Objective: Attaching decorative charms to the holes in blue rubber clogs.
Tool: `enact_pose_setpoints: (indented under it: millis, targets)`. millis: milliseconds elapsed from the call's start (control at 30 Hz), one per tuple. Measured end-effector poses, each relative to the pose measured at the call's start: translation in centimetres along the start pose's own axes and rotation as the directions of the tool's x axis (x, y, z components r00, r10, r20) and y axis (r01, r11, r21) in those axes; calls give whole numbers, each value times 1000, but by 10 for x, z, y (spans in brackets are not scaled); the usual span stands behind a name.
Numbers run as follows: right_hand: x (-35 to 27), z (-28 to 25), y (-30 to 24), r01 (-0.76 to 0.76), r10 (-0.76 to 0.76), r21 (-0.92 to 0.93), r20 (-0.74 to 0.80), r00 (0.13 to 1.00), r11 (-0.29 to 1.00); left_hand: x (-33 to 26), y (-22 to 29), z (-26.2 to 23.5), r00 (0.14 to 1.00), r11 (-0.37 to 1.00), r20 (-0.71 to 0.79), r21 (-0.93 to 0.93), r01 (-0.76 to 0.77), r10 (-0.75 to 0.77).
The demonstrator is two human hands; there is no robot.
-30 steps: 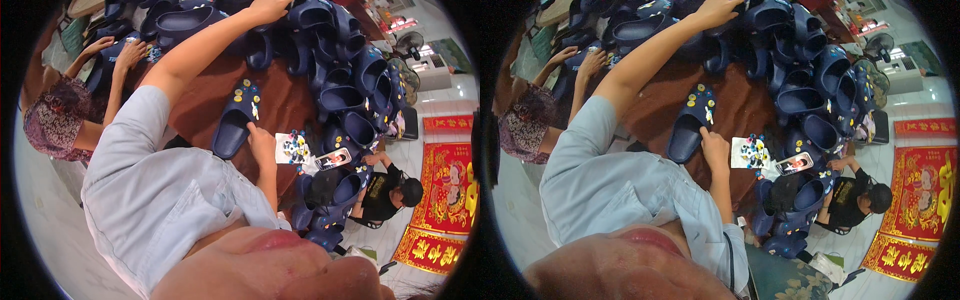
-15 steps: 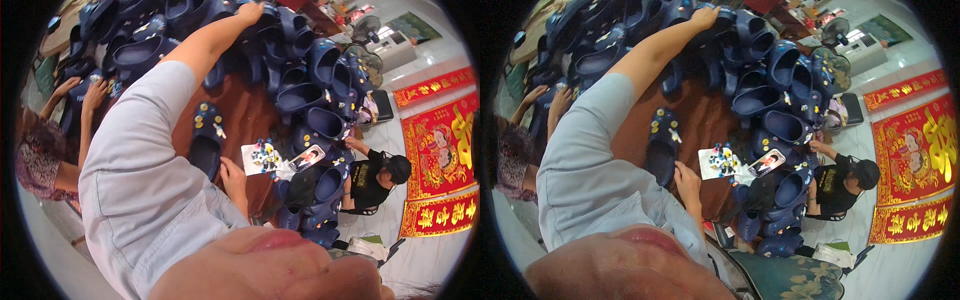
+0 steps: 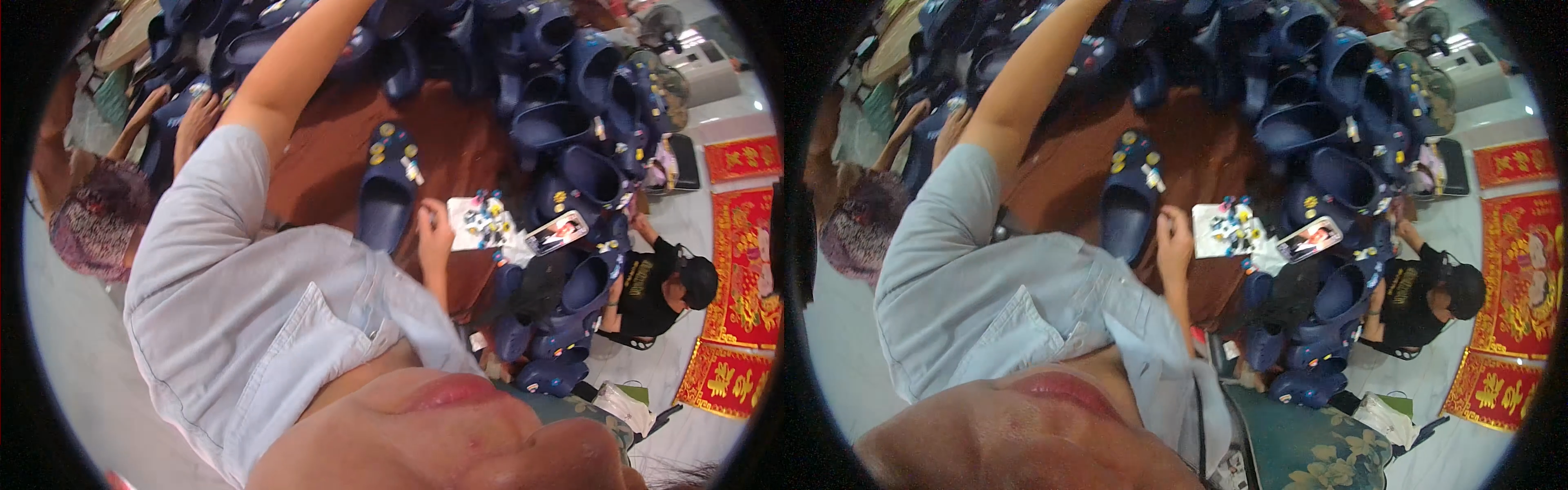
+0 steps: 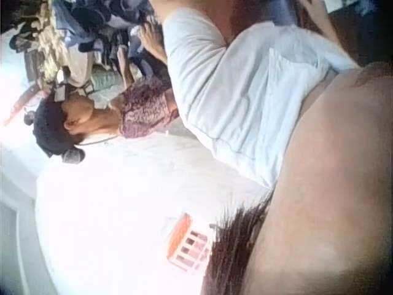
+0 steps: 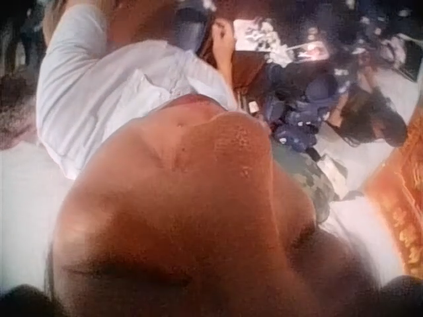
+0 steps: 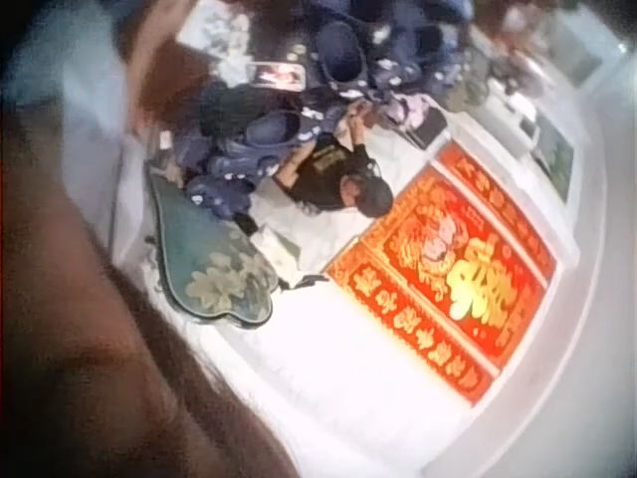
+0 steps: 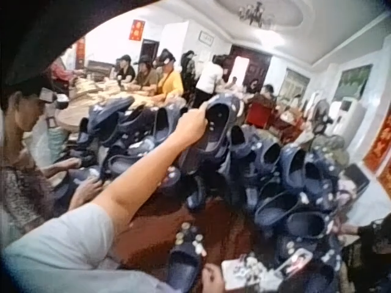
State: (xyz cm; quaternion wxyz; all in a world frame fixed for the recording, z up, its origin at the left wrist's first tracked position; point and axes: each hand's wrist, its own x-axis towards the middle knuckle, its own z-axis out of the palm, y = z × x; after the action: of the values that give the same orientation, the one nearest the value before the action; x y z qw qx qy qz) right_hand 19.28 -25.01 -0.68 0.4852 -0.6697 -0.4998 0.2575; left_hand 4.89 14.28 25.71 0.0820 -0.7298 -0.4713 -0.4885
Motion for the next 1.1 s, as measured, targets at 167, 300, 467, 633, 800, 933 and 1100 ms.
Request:
enact_pose_setpoints:
  millis: [167,300,467,633,800,933,1100]
  targets:
    - [20,6,-20,-102,103,165,5,995,981,-145,-4,-92,990,960,127,-263,93,-62]
    - [20,8,-12,-91,98,202,-23,995,975,-277,-40,-129,908,964,372,-100,246,-193]
    - [13,9,2,-217,232,294,-17,973,931,-368,-39,-159,818,944,523,-75,322,-237]
    - [49,16,6,-323,302,386,117,946,864,-398,-24,-149,737,969,642,32,246,-209]
    - [92,35,-10,-132,137,-161,20,990,978,-396,-18,-132,743,973,648,-9,229,-169]
    - [102,29,-16,-121,186,-419,119,975,900,-388,-24,-122,723,980,667,56,193,-180]
    - [93,25,-11,37,7,-351,122,993,936,-382,-25,-106,744,984,645,80,160,-173]
